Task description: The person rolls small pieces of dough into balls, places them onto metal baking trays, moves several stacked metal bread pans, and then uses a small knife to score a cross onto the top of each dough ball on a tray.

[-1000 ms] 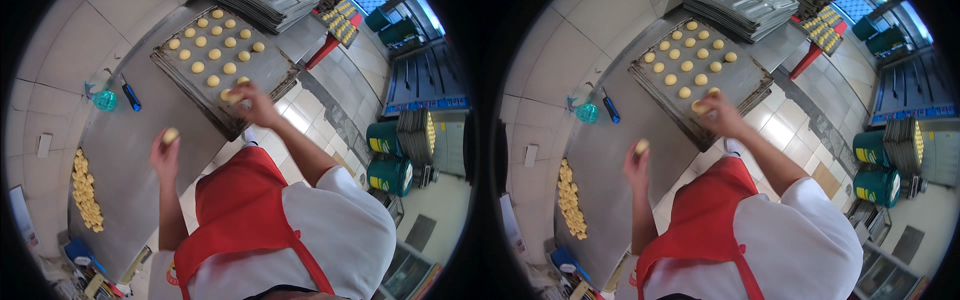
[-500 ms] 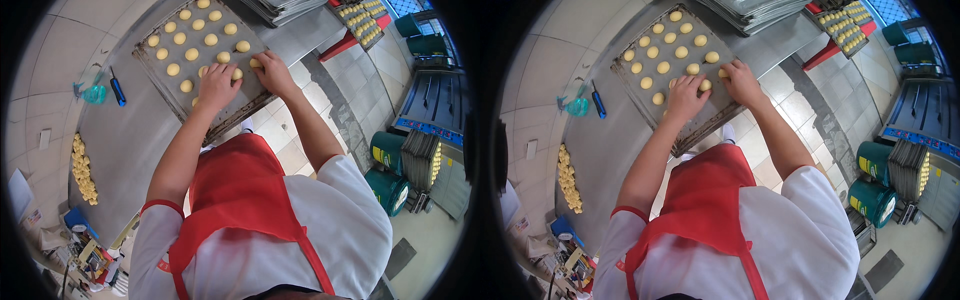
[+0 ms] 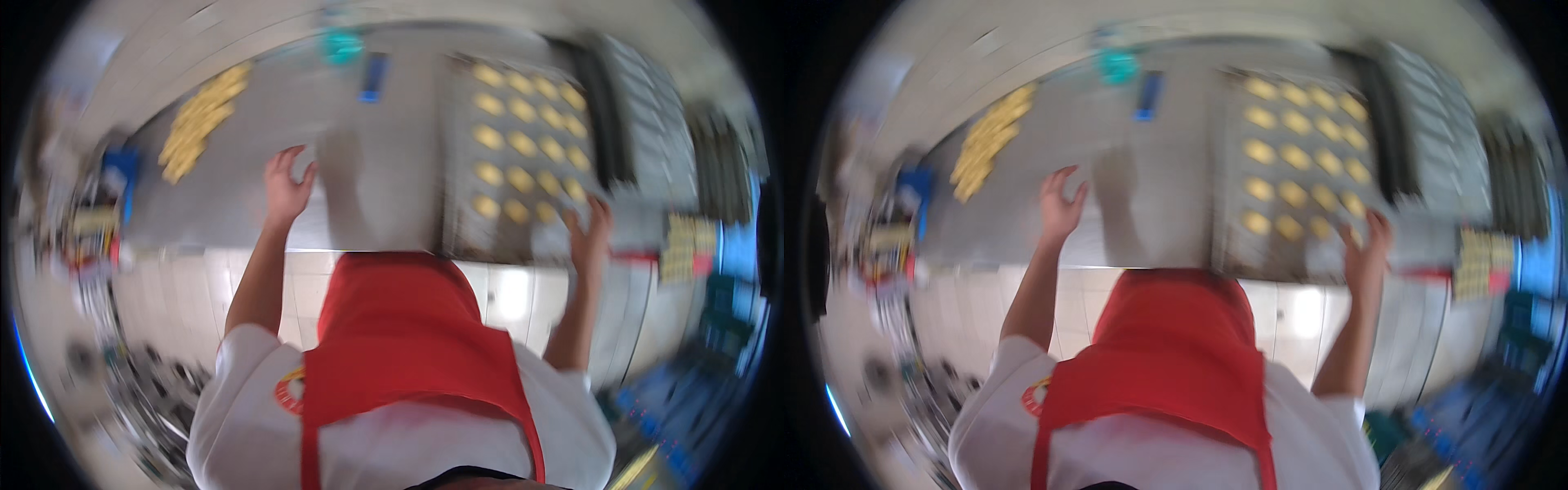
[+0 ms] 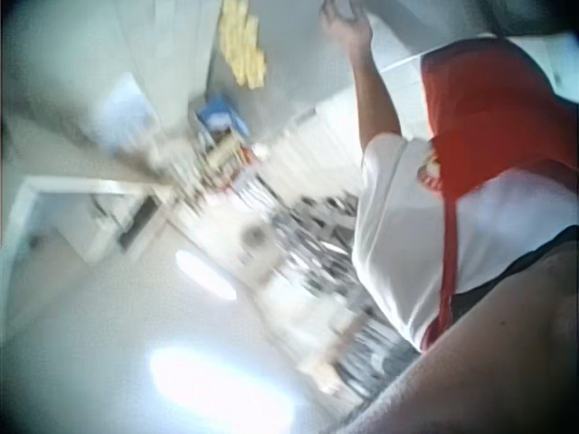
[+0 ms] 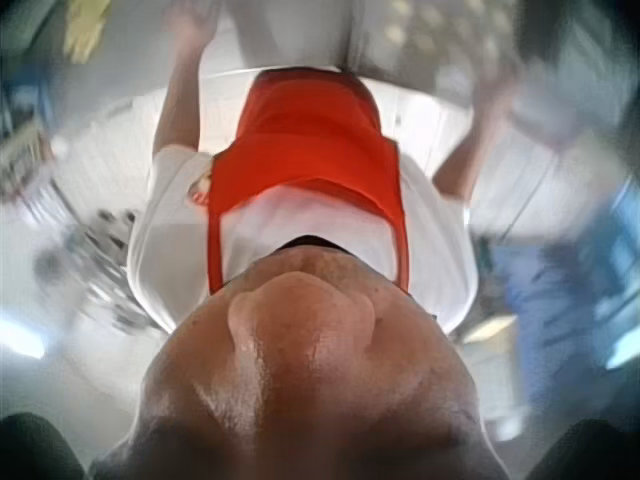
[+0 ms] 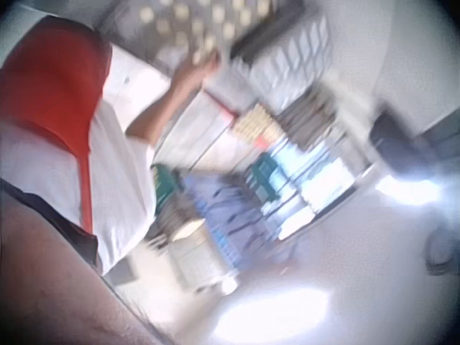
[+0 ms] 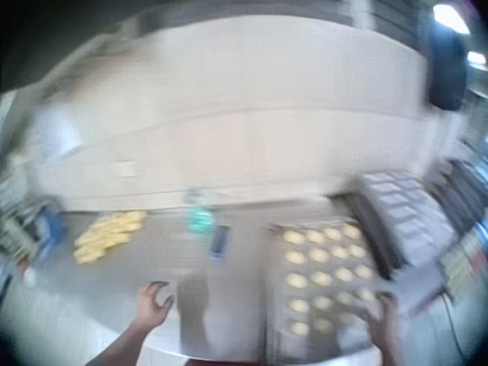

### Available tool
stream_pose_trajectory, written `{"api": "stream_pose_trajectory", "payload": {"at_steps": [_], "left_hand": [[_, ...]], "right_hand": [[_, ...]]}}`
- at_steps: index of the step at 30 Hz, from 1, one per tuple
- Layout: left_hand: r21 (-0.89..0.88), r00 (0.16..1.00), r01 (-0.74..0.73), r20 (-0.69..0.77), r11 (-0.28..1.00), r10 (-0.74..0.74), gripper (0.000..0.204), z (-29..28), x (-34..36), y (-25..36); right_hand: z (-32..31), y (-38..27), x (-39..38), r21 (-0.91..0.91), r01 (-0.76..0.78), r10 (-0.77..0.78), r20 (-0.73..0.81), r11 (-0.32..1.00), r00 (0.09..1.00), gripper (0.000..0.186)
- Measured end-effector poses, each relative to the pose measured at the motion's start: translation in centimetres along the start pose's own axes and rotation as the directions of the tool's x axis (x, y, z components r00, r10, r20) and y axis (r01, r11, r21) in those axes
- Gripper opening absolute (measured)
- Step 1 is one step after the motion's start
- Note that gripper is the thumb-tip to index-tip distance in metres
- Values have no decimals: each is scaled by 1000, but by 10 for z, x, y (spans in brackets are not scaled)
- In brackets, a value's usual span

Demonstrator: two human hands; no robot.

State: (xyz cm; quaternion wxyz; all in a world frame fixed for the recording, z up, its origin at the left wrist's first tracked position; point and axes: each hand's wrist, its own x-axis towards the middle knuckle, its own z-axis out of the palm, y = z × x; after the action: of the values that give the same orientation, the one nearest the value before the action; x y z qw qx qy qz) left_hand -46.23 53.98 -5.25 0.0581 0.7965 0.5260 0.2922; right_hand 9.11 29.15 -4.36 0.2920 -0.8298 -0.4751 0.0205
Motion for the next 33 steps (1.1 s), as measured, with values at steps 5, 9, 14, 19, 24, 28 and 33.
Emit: {"api": "stream_pose_trajectory", "payload": {"at_steps": [5, 9, 14, 19, 24, 28, 33], "left_hand": [[193, 919, 395, -87, 898, -385, 28, -60, -24, -220], [259, 775, 631, -180, 731, -605, 29, -100, -16, -366], [420, 785, 619, -307, 663, -538, 37, -136, -4, -496], [288, 643, 739, -34, 609, -765, 39, -159, 20, -542], [-725, 702, 578, 208, 374, -681, 29, -187, -21, -458], [-859, 859, 505, 510, -90, -51, 35, -101, -41, -275], [-793, 793, 599, 569, 108, -216, 41, -79, -80, -213]], "right_hand": [[43, -128, 2, -29, 125, -128, -189, 992, 974, 31], [121, -273, -11, 57, 337, -327, -140, 940, 935, 29], [170, -438, -43, 170, 494, -505, 28, 853, 862, 29], [190, -483, -54, 164, 495, -517, 133, 853, 846, 29], [226, -520, -71, 426, 216, -397, 402, 879, 825, 32], [275, -546, -111, 651, -525, -213, 716, 549, 665, 30], [264, -465, -105, 474, -462, -5, 702, 750, 712, 20]]}}
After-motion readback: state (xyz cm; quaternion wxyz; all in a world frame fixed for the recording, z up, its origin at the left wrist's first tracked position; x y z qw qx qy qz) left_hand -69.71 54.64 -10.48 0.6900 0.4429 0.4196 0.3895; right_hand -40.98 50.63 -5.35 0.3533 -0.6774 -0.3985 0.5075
